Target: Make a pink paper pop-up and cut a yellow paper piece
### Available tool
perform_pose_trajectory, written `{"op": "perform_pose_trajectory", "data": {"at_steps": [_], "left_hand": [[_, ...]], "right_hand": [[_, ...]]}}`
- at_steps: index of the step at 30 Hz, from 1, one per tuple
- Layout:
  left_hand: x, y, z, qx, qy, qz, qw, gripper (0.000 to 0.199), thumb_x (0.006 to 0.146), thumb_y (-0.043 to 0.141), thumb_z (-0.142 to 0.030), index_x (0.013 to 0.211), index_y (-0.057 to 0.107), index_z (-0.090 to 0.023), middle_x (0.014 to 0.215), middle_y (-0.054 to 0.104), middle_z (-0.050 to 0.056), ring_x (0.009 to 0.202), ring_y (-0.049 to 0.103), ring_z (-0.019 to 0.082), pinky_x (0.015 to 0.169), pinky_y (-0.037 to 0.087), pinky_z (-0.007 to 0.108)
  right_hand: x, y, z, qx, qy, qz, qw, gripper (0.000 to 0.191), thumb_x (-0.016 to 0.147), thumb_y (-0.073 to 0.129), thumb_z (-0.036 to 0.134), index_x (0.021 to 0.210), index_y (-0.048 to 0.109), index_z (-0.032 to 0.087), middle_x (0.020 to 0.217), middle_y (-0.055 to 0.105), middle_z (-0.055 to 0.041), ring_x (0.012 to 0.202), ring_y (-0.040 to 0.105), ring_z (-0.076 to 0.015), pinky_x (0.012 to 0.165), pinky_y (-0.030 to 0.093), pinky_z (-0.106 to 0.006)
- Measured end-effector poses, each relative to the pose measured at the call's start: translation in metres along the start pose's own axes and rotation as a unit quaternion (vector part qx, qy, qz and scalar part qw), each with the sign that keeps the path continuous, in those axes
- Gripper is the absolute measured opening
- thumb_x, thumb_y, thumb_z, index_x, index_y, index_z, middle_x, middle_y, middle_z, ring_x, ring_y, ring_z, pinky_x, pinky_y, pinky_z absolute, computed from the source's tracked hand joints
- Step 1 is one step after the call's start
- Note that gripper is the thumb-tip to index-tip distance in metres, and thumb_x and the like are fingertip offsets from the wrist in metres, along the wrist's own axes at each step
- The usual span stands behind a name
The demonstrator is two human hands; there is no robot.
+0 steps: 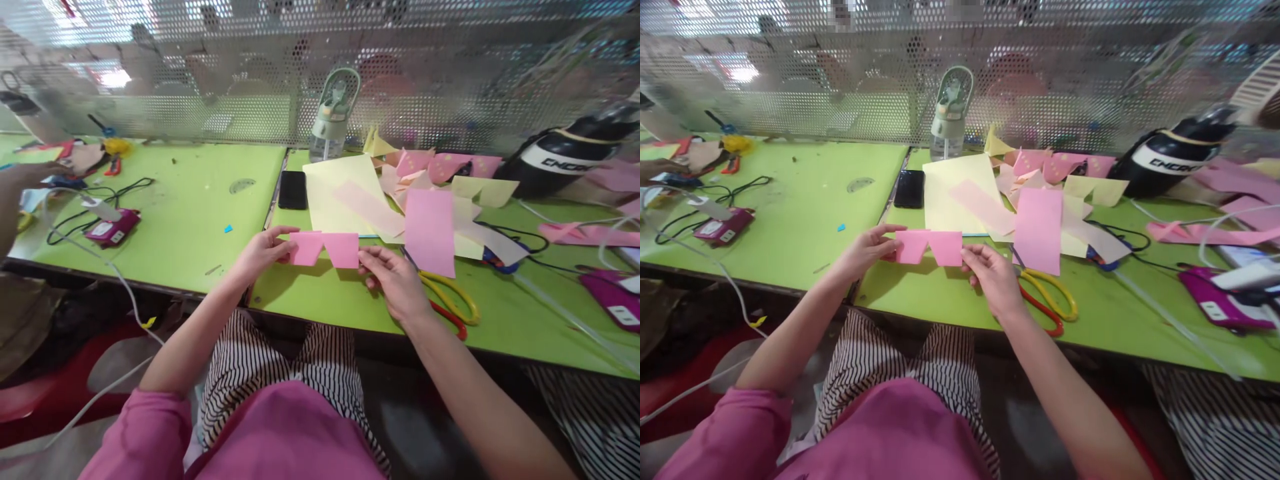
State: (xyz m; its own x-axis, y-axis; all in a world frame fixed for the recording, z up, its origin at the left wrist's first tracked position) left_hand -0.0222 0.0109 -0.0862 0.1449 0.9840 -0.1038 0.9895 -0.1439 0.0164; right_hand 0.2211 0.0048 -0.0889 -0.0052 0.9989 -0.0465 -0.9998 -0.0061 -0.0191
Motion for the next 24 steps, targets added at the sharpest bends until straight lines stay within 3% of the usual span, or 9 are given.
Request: {"op": "perform_pose_trajectory", "data": {"at_steps": [6,9,12,14,16,19,21,24], "left_hand": [[0.001,0.0,0.002,0.027,0.003,0.008,1.0,0.029,0.089,0.066,-0.02,0.118,0.065,-0.018,0.08,0.075,0.003,0.07,0.069,0.013,0.074,0.057,0.03],[0.0,0.0,-0.006,0.074,0.036,0.02,0.996,0.032,0.092,0.061,-0.023,0.123,0.061,-0.016,0.096,0.077,0.007,0.083,0.071,0.017,0.083,0.057,0.035],[-0.009,-0.001,-0.033,0.208,0.114,-0.02,0.971,0.036,0.091,0.062,-0.03,0.125,0.061,-0.017,0.124,0.07,0.012,0.11,0.066,0.023,0.096,0.051,0.041],[-0.018,0.004,-0.063,0.316,0.172,-0.059,0.931,0.038,0.09,0.065,-0.036,0.124,0.063,-0.019,0.128,0.069,0.01,0.119,0.061,0.026,0.102,0.046,0.043],[-0.026,0.021,-0.089,0.368,0.209,-0.028,0.906,0.036,0.092,0.063,-0.039,0.122,0.066,-0.02,0.111,0.075,0.007,0.108,0.064,0.023,0.098,0.046,0.039],[-0.026,0.042,-0.112,0.37,0.197,0.042,0.907,0.028,0.092,0.062,-0.043,0.106,0.072,-0.021,0.085,0.074,0.002,0.074,0.064,0.015,0.069,0.047,0.027],[-0.02,0.045,-0.119,0.349,0.181,0.054,0.918,0.025,0.092,0.063,-0.043,0.098,0.072,-0.02,0.07,0.067,-0.001,0.059,0.056,0.011,0.055,0.039,0.024],[-0.009,0.042,-0.115,0.306,0.141,0.073,0.939,0.021,0.091,0.064,-0.039,0.093,0.067,-0.018,0.059,0.057,-0.003,0.047,0.046,0.008,0.045,0.029,0.023]], "right_hand": [[0.0,0.002,0.002,-0.025,-0.007,0.006,1.0,0.032,0.072,0.078,0.052,0.084,0.07,0.023,0.07,0.065,0.0011,0.059,0.055,-0.0101,0.039,0.036,-0.019],[-0.002,0.006,0.005,-0.043,-0.008,0.025,0.999,0.037,0.071,0.079,0.051,0.094,0.07,0.022,0.066,0.064,0.0019,0.057,0.055,-0.0111,0.041,0.038,-0.02],[-0.007,0.014,0.016,-0.063,-0.015,0.051,0.997,0.039,0.072,0.079,0.048,0.098,0.069,0.021,0.061,0.062,0.0033,0.054,0.054,-0.011,0.042,0.038,-0.021],[-0.011,0.022,0.029,-0.075,-0.028,0.065,0.995,0.035,0.074,0.079,0.046,0.096,0.07,0.021,0.062,0.062,0.0038,0.055,0.053,-0.0104,0.045,0.039,-0.022],[-0.017,0.031,0.048,-0.086,-0.065,0.076,0.991,0.03,0.076,0.078,0.043,0.096,0.07,0.022,0.066,0.065,0.0034,0.058,0.054,-0.0098,0.051,0.043,-0.023],[-0.024,0.043,0.075,-0.095,-0.132,0.084,0.983,0.024,0.08,0.075,0.04,0.097,0.069,0.023,0.074,0.068,0.0025,0.061,0.056,-0.01,0.057,0.046,-0.025],[-0.025,0.047,0.082,-0.088,-0.139,0.087,0.983,0.025,0.081,0.074,0.041,0.098,0.068,0.024,0.073,0.068,0.003,0.06,0.056,-0.0104,0.057,0.047,-0.026],[-0.025,0.046,0.079,-0.075,-0.119,0.09,0.986,0.029,0.079,0.076,0.042,0.099,0.067,0.023,0.073,0.068,0.003,0.061,0.058,-0.0111,0.059,0.048,-0.026]]}}
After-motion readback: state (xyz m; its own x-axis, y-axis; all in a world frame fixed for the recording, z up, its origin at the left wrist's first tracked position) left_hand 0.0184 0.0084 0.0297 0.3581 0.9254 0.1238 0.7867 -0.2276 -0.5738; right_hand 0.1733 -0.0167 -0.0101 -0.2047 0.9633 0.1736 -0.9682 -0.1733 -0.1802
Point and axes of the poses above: each hand's wrist, its own x-axis towards the middle knuckle, its own y-axis out of the palm, z = x × y, the point moved 8 cm from there along x, towards the middle knuckle
